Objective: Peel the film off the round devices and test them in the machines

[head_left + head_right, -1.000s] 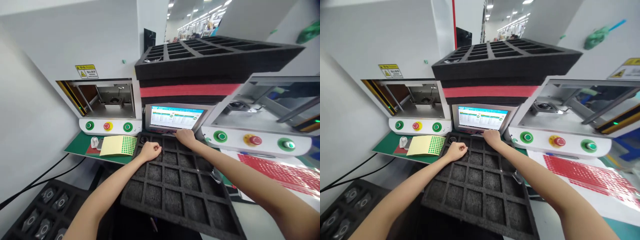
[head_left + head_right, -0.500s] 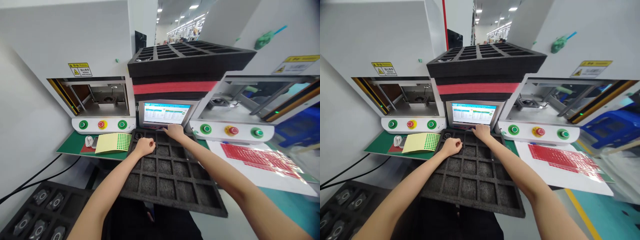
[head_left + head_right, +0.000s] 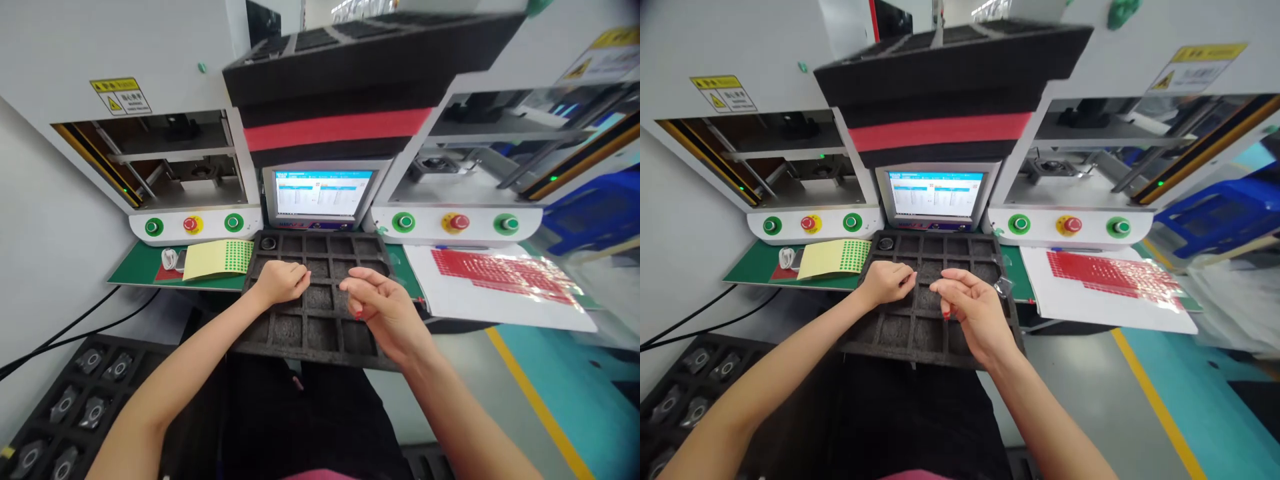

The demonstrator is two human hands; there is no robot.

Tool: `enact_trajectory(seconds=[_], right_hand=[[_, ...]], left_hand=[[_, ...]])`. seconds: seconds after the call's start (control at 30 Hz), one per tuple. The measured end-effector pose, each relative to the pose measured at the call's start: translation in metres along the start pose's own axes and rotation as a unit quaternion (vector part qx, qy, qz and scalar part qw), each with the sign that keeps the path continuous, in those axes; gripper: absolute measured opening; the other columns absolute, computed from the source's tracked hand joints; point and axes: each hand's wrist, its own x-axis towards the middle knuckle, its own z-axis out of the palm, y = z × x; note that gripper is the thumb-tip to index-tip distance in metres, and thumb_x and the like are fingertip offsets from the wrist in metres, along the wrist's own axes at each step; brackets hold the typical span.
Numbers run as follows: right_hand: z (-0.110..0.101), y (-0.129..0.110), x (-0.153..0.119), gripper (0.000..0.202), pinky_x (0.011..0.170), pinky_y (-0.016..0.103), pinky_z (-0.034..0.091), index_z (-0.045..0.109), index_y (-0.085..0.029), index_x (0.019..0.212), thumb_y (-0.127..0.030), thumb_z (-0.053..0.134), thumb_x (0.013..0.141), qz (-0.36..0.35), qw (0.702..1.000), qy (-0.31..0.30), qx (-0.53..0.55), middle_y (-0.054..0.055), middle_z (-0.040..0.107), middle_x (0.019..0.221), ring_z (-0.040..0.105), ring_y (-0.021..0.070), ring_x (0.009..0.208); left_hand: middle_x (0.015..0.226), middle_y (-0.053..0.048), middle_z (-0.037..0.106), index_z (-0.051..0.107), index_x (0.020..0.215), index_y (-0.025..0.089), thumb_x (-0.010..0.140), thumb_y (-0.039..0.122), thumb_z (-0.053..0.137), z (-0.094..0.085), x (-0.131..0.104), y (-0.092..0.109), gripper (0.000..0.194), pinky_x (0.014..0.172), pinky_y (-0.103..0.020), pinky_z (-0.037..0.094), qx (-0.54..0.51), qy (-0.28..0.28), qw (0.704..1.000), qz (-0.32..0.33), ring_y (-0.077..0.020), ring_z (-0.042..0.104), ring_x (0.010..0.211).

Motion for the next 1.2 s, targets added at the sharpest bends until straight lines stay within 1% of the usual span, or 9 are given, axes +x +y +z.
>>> enact_trajectory(seconds=[0.1,0.2,0.3,0.37,0.53,0.7,0.97,1.1,1.2], right_hand=[[-0.004,0.002,-0.011,0.038,0.053,0.019,0.055,0.070,-0.019,0.084,-0.036,0.090,0.057,0.069,0.989,-0.006,0.130,0.003,0.076,0.081,0.065,0.0098,0.058],[-0.005,0.002,-0.023,0.028,0.067,0.021,0.062,0.074,-0.021,0.084,-0.027,0.091,0.062,0.101,0.969,-0.046,0.222,0.003,0.078,0.092,0.075,0.0141,0.074],[-0.004,0.003,-0.035,0.019,0.074,0.024,0.064,0.075,-0.024,0.089,-0.023,0.085,0.072,0.099,0.959,-0.110,0.243,0.003,0.078,0.101,0.077,0.0177,0.082],[-0.003,0.005,-0.042,0.014,0.075,0.025,0.065,0.075,-0.024,0.092,-0.023,0.081,0.079,0.102,0.952,-0.153,0.247,0.003,0.078,0.105,0.078,0.0189,0.085],[0.004,0.013,-0.052,0.009,0.080,0.022,0.063,0.075,-0.024,0.095,-0.023,0.075,0.086,0.124,0.937,-0.223,0.240,0.004,0.077,0.106,0.077,0.0184,0.093],[0.007,0.020,-0.058,0.010,0.082,0.023,0.063,0.074,-0.026,0.097,-0.023,0.074,0.088,0.114,0.939,-0.240,0.221,0.004,0.077,0.107,0.076,0.0175,0.093],[0.009,0.028,-0.067,0.015,0.089,0.024,0.061,0.070,-0.028,0.105,-0.018,0.065,0.094,0.044,0.962,-0.210,0.170,0.002,0.075,0.114,0.075,0.0165,0.101],[0.012,0.028,-0.065,0.010,0.083,0.026,0.064,0.068,-0.025,0.103,-0.021,0.066,0.094,0.040,0.969,-0.186,0.159,0.004,0.076,0.109,0.077,0.0188,0.093],[0.012,0.027,-0.062,0.008,0.080,0.029,0.065,0.066,-0.023,0.101,-0.023,0.066,0.093,0.045,0.973,-0.177,0.139,0.006,0.076,0.107,0.077,0.0204,0.090]], left_hand=[[0.057,0.000,0.063,0.060,0.065,0.018,0.091,0.024,0.052,-0.030,-0.028,0.037,0.029,0.052,-0.024,0.040,-0.029,0.044,0.999,0.003,-0.0112,0.057,0.051],[0.062,0.002,0.067,0.065,0.075,0.017,0.091,0.016,0.055,-0.065,-0.055,0.075,0.018,0.053,-0.019,0.045,-0.074,0.072,0.994,-0.031,-0.0077,0.058,0.051],[0.069,0.003,0.071,0.068,0.079,0.017,0.086,0.010,0.062,-0.090,-0.074,0.104,0.011,0.058,-0.014,0.049,-0.155,0.093,0.976,-0.125,-0.0059,0.061,0.056],[0.078,0.002,0.074,0.070,0.082,0.018,0.084,0.009,0.065,-0.097,-0.084,0.117,0.010,0.062,-0.013,0.053,-0.200,0.100,0.956,-0.189,-0.0065,0.065,0.063],[0.090,-0.001,0.077,0.074,0.093,0.019,0.083,0.013,0.071,-0.085,-0.101,0.137,0.013,0.069,-0.015,0.058,-0.266,0.141,0.912,-0.279,-0.0104,0.071,0.078],[0.082,0.002,0.078,0.076,0.087,0.021,0.084,0.012,0.072,-0.066,-0.103,0.143,0.010,0.071,-0.017,0.057,-0.280,0.178,0.894,-0.301,-0.0098,0.071,0.074],[0.080,0.002,0.076,0.071,0.083,0.020,0.083,0.006,0.072,-0.054,-0.103,0.141,0.013,0.071,-0.018,0.057,-0.236,0.237,0.904,-0.267,-0.0097,0.071,0.073],[0.087,0.000,0.074,0.067,0.087,0.020,0.086,0.007,0.069,-0.052,-0.105,0.137,0.014,0.078,-0.024,0.056,-0.210,0.222,0.925,-0.225,-0.0121,0.070,0.083],[0.090,-0.001,0.072,0.062,0.087,0.021,0.089,0.010,0.065,-0.053,-0.106,0.135,0.011,0.078,-0.024,0.056,-0.239,0.185,0.922,-0.241,-0.0128,0.068,0.086]])
